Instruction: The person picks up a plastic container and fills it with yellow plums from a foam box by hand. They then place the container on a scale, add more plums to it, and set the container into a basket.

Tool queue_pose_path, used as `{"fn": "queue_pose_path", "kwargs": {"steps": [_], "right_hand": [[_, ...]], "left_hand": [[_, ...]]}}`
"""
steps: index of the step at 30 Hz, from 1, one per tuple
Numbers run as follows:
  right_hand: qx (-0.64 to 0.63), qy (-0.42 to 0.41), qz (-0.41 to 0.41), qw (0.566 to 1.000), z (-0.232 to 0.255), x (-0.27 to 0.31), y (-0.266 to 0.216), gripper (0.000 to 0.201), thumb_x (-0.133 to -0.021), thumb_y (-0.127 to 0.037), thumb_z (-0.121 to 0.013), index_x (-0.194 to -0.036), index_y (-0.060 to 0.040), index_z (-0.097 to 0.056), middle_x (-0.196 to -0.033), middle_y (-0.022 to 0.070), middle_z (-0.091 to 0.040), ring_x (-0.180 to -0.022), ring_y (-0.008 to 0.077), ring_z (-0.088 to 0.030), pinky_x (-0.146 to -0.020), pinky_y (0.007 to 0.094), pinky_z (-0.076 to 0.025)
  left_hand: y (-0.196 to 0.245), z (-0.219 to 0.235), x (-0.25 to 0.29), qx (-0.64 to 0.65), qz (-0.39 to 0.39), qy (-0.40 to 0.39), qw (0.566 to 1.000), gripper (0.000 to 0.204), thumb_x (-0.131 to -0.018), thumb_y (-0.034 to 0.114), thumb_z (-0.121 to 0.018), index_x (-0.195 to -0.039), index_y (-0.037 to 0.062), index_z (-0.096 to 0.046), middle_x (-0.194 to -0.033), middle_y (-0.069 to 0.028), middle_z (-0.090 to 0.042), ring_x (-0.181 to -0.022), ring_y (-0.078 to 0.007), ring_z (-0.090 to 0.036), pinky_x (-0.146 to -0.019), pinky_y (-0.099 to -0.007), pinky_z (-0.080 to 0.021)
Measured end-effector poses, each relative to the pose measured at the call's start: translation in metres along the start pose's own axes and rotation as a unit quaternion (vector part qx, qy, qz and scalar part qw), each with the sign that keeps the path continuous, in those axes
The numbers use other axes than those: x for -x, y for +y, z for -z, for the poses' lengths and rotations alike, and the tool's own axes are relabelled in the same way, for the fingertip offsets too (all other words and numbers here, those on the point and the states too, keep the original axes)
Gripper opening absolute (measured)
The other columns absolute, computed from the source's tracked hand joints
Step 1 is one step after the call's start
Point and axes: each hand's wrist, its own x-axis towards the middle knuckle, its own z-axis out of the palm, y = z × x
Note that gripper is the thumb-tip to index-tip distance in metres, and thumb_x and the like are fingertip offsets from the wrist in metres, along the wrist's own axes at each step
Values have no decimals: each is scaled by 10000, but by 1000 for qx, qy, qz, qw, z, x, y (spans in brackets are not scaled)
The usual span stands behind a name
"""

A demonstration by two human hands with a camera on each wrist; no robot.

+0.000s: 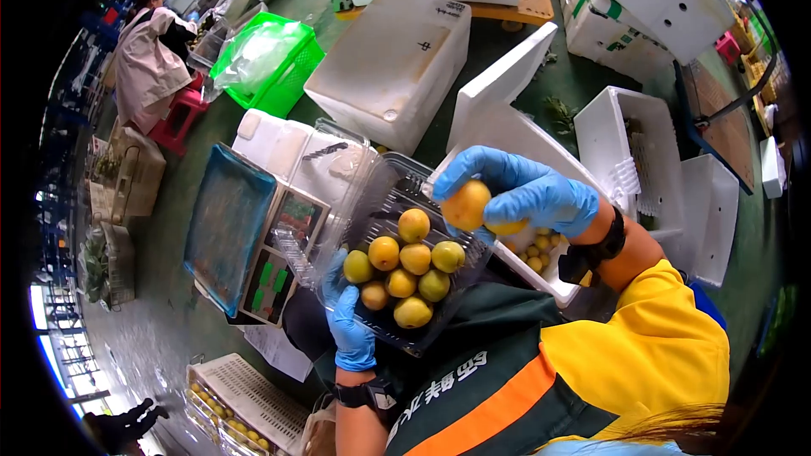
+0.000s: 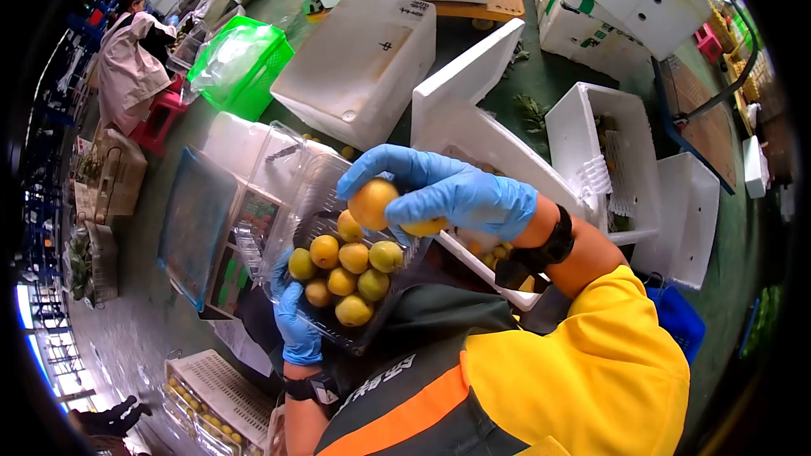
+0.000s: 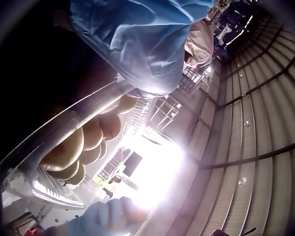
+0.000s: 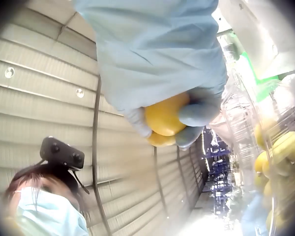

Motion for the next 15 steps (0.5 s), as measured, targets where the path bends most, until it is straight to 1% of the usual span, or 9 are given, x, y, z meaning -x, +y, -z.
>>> {"fn": "queue_pose_path", "kwargs": {"steps": [2,3,4,5,8,10,11,14,15], "right_hand": [[102,-40,21,994,0,-12,5,465,-881,-29,-648,-1319,-106,-514,-1314,72,-527,-1190,184,-530,-962,263,-462],[209,-21,13,978,-5,-18,5,547,-877,51,-601,-1382,-103,-460,-1399,79,-468,-1290,188,-454,-1063,298,-388],[263,-1,48,964,-8,-22,6,569,-869,58,-595,-1395,-93,-440,-1416,80,-449,-1307,194,-433,-1078,306,-368],[317,21,83,944,-11,-25,7,591,-861,65,-590,-1407,-83,-420,-1432,82,-430,-1324,199,-411,-1094,314,-348],[116,38,78,989,-4,-25,12,678,-795,101,-561,-1427,-60,-377,-1457,85,-387,-1349,213,-372,-1122,324,-299],[-69,-2,54,996,11,-22,14,688,-772,104,-553,-1420,-59,-387,-1445,82,-396,-1351,203,-366,-1124,317,-292],[-104,26,25,994,10,-14,14,683,-759,97,-579,-1400,-67,-410,-1391,75,-455,-1330,199,-403,-1117,317,-313],[-68,38,28,997,6,-8,21,640,-791,70,-613,-1387,-64,-424,-1328,77,-514,-1277,209,-467,-1089,320,-366],[-96,70,10,993,-3,-5,16,642,-797,36,-680,-1380,-69,-433,-1255,89,-568,-1221,222,-521,-1059,336,-412]], "left_hand": [[-1,0,0,-7,-14,-2,1000,498,-884,116,-483,-1369,19,-428,-1363,-144,-467,-1254,-283,-477,-1111,-433,-356],[-2,1,-1,-17,-21,-5,1000,480,-892,132,-484,-1359,30,-438,-1350,-140,-480,-1246,-282,-486,-1107,-431,-359],[-2,0,-1,-26,-28,-9,999,463,-900,148,-486,-1349,40,-449,-1338,-136,-492,-1238,-282,-495,-1103,-429,-363],[-1,-2,0,-26,-17,5,1000,459,-902,147,-491,-1346,37,-449,-1336,-138,-493,-1237,-284,-495,-1099,-434,-367],[-5,4,-2,7,-22,-18,1000,449,-908,140,-489,-1345,43,-451,-1335,-139,-494,-1232,-287,-500,-1089,-437,-381],[-5,3,-1,25,-8,-11,1000,500,-886,112,-484,-1373,23,-422,-1364,-147,-466,-1254,-294,-479,-1105,-444,-365],[-4,2,0,35,-1,-7,999,525,-874,99,-482,-1387,13,-408,-1378,-151,-452,-1265,-297,-468,-1113,-447,-356],[-2,-1,-1,46,12,-8,999,520,-876,93,-471,-1386,13,-408,-1376,-154,-452,-1262,-300,-472,-1114,-451,-357],[-3,-1,-2,43,10,-9,999,517,-877,92,-469,-1385,13,-409,-1379,-154,-451,-1264,-300,-471,-1114,-451,-357]]}}
